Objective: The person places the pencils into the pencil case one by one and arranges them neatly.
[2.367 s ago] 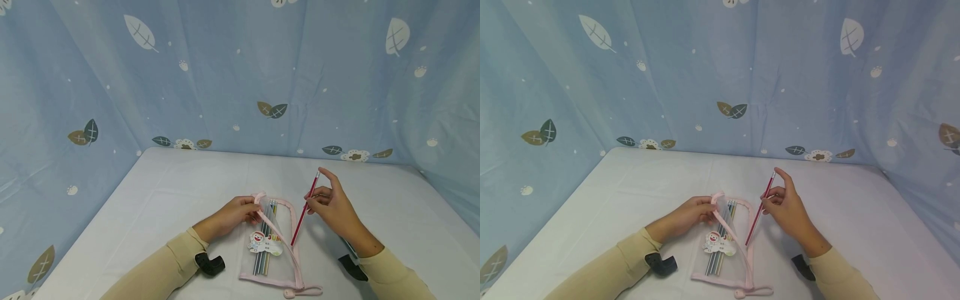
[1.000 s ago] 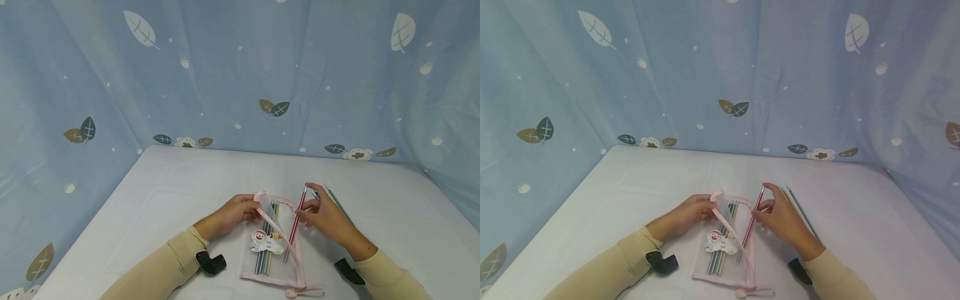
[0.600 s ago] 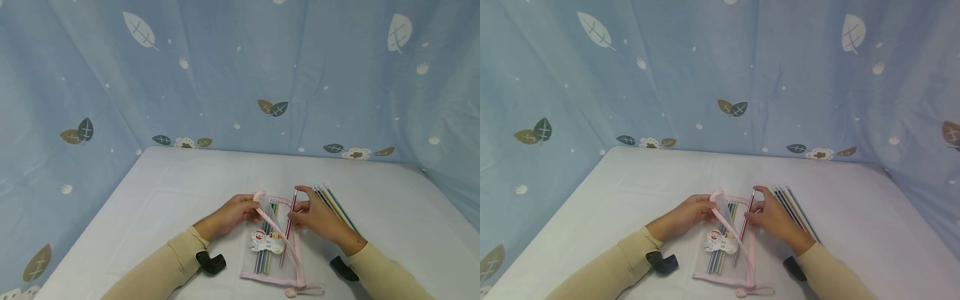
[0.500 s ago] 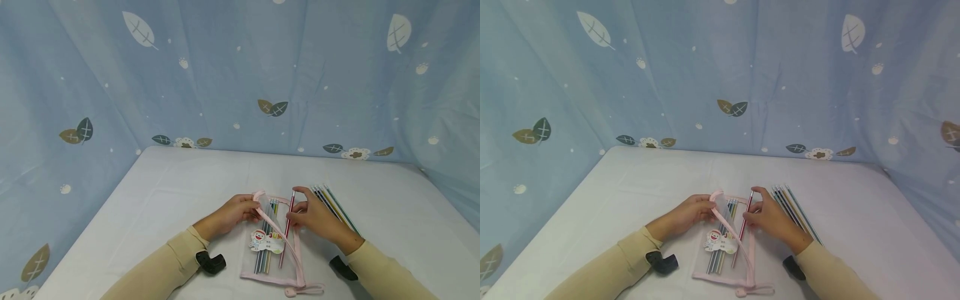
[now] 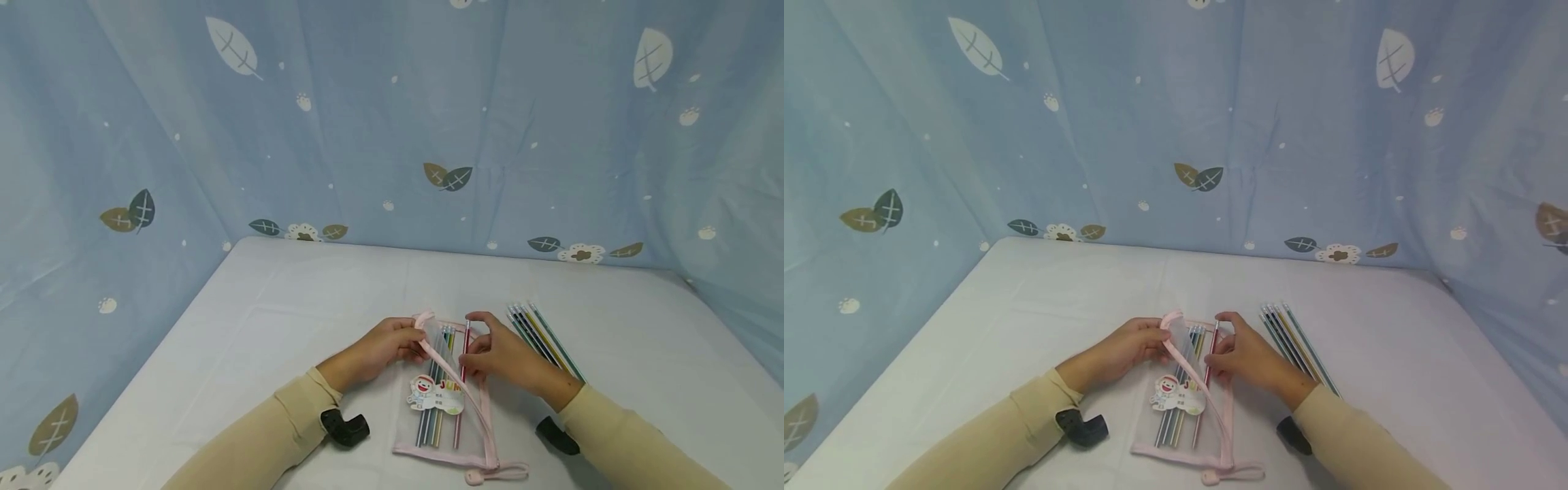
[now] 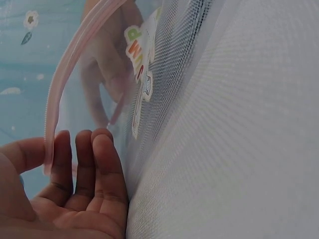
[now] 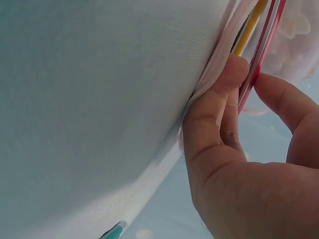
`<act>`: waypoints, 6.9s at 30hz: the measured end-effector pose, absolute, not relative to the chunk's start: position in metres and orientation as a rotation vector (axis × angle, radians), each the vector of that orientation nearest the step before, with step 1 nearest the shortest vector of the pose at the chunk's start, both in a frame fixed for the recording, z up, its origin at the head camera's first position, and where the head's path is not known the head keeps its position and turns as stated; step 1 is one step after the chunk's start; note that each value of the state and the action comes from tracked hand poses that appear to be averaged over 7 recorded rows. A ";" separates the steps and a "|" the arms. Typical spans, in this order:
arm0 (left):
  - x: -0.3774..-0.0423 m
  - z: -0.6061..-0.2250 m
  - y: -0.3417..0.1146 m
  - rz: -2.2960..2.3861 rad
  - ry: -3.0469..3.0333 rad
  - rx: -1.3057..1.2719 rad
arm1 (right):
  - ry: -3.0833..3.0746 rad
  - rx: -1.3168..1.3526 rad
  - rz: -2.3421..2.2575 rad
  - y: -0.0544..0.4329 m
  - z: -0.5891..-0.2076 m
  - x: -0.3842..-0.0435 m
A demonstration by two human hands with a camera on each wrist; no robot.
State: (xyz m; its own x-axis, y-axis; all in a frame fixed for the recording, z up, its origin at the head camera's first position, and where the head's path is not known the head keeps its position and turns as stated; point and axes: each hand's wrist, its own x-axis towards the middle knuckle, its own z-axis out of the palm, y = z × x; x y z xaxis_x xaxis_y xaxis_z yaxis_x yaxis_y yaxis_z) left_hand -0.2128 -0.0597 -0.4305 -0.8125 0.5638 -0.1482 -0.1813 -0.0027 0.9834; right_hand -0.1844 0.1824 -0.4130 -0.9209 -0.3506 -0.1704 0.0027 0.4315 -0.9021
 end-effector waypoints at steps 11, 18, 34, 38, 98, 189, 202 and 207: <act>-0.214 -0.434 -0.061 1.870 1.749 0.424 | 2.496 -0.219 -1.314 0.172 -0.416 -0.187; -0.213 -0.435 -0.061 1.866 1.748 0.436 | 2.555 -0.242 -1.248 0.167 -0.416 -0.188; -0.214 -0.435 -0.061 1.863 1.753 0.441 | 2.696 -0.321 -1.083 0.156 -0.413 -0.188; -0.215 -0.436 -0.061 1.861 1.759 0.445 | 2.708 -0.382 -1.049 0.156 -0.412 -0.189; -0.218 -0.444 -0.059 1.844 1.796 0.469 | 3.168 -0.519 -0.819 0.232 -0.409 -0.178; -0.218 -0.445 -0.059 1.848 1.810 0.474 | 3.323 -0.573 -0.973 0.225 -0.396 -0.171; -0.218 -0.445 -0.059 1.850 1.810 0.465 | 3.411 -0.563 -1.088 0.225 -0.395 -0.171; -0.218 -0.443 -0.058 1.854 1.806 0.460 | 3.386 -0.553 -1.187 0.225 -0.393 -0.171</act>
